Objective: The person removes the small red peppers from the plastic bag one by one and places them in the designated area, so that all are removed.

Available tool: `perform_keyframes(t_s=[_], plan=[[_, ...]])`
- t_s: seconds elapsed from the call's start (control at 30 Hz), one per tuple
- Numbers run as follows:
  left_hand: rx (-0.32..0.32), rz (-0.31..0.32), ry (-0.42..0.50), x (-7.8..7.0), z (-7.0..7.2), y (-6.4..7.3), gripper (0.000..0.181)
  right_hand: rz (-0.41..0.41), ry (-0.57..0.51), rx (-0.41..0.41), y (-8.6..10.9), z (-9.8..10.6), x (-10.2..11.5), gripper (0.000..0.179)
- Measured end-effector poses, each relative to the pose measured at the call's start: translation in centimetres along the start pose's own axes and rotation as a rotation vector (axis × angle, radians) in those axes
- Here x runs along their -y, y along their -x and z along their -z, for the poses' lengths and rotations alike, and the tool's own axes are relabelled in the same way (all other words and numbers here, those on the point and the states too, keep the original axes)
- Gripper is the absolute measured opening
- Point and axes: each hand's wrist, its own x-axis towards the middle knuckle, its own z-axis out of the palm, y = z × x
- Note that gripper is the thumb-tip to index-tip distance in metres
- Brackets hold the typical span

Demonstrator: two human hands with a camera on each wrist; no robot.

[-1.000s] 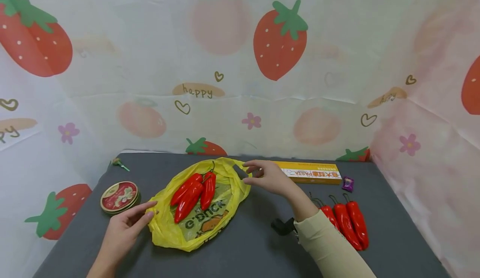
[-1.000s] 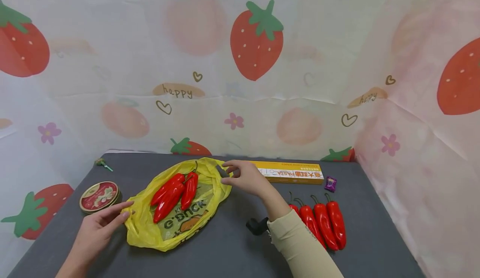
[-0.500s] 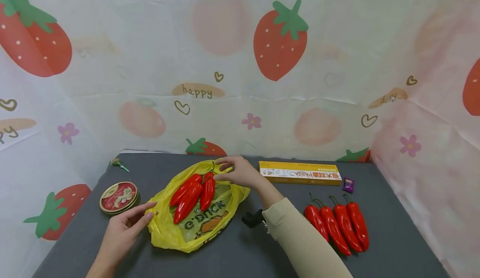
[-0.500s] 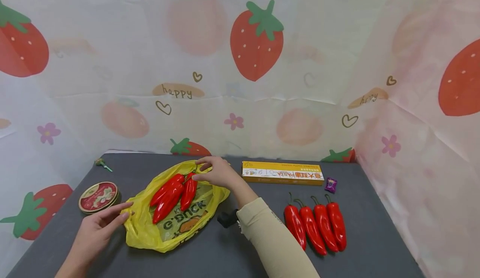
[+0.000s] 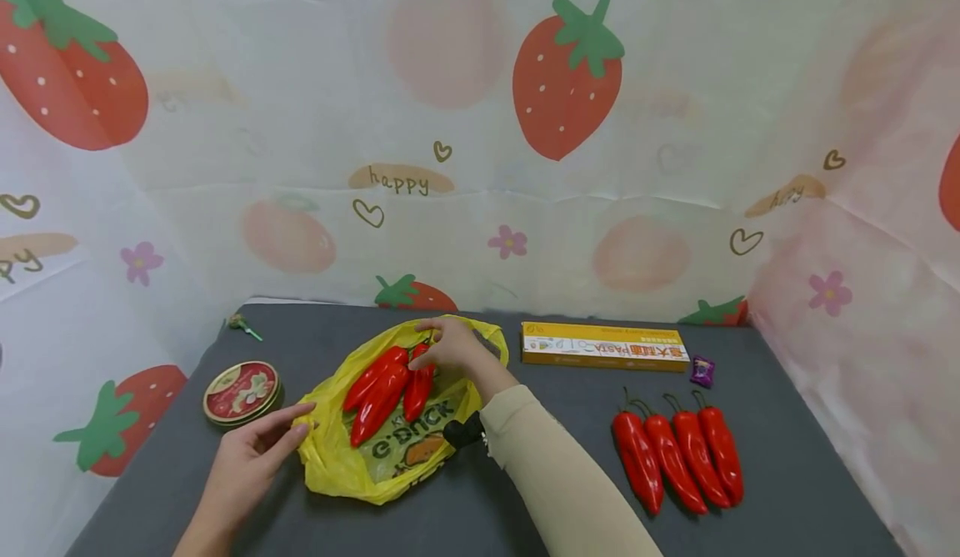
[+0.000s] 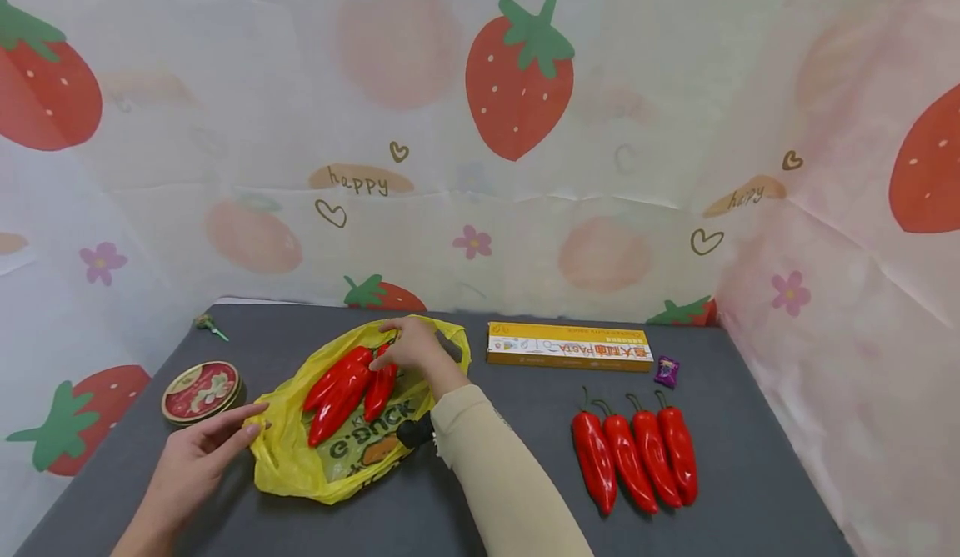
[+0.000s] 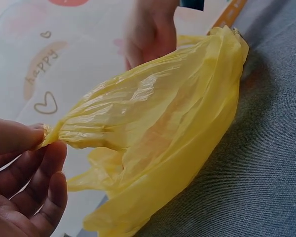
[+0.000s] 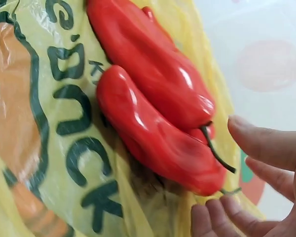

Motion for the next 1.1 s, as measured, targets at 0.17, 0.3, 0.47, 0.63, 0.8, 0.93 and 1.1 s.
perform_keyframes(t_s=[0.17, 0.3, 0.47, 0.63, 0.8, 0.93, 1.1], plan=[[-0.018, -0.011, -0.019, 0.0, -0.1, 0.1, 0.042, -0.039, 0.073, -0.002, -0.4, -0.9, -0.8, 0.064], [-0.015, -0.021, -0.016, 0.0, -0.1, 0.1, 0.042, -0.052, 0.092, 0.023, -0.3, -1.2, -1.3, 0.063], [-0.016, -0.016, -0.022, 0.0, -0.1, 0.2, 0.042, -0.069, 0.029, 0.034, 0.0, -1.4, -1.1, 0.063], [-0.016, -0.007, -0.015, 0.0, -0.1, 0.2, 0.043, -0.110, -0.074, 0.027, 0.2, -1.5, -0.6, 0.064], [-0.023, -0.011, -0.033, 0.1, 0.0, 0.2, 0.042, -0.107, -0.115, -0.030, 0.4, -1.1, -0.4, 0.064], [-0.028, -0.026, -0.045, 0.1, 0.2, 0.2, 0.041, -0.102, -0.153, -0.048, 0.7, -0.5, -0.2, 0.066], [-0.028, -0.034, -0.057, 0.1, 0.3, 0.1, 0.042, -0.069, -0.214, -0.073, 1.4, -0.2, -0.1, 0.063]])
